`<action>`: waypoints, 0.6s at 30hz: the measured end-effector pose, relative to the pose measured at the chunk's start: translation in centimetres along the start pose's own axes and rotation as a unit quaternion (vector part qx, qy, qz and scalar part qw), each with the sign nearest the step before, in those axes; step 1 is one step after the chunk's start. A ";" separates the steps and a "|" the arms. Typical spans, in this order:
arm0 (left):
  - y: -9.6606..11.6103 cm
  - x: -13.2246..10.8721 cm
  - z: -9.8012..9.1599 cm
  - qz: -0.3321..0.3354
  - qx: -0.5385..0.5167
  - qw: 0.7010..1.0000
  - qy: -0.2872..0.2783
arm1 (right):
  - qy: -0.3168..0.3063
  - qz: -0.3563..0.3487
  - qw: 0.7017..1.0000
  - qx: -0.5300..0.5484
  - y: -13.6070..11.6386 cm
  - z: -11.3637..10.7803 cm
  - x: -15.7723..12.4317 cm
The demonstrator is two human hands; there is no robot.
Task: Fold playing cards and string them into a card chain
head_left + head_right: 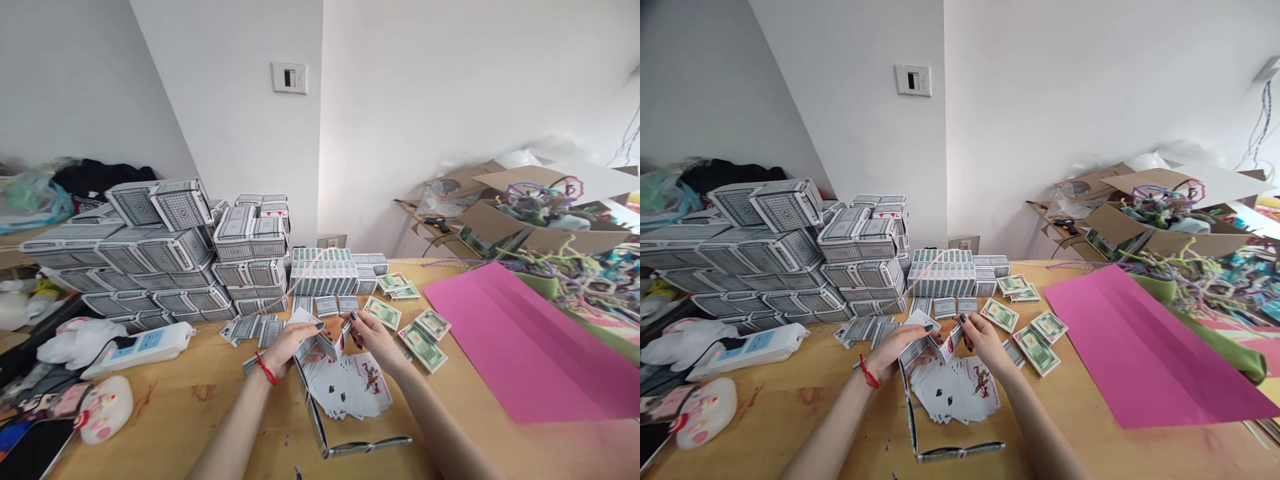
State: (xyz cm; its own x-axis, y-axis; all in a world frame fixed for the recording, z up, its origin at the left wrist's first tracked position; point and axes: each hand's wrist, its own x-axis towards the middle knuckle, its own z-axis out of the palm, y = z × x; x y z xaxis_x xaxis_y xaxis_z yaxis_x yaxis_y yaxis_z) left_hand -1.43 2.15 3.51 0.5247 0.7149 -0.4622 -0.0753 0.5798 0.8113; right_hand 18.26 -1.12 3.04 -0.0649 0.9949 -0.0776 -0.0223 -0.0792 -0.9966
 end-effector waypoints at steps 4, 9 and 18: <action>0.5 -0.4 0.4 0.017 0.005 1.000 0.015 | -0.038 -0.073 0.988 -0.133 0.4 -0.2 -0.3; 0.8 -0.5 0.5 0.021 0.018 0.999 0.029 | -0.017 -0.124 0.965 -0.228 0.8 0.2 -0.6; 0.9 -0.5 0.8 0.032 0.050 0.997 0.044 | -0.049 -0.135 0.976 -0.167 0.1 1.3 -0.8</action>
State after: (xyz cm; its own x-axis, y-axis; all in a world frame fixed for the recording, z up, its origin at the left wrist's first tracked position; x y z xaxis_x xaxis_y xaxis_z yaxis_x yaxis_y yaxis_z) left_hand -1.15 1.99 4.77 0.4443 0.7837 -0.4341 -0.0190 0.4927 0.8700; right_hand 17.06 -2.04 3.08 -0.1965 0.9646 0.1759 0.2728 0.2261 -0.9351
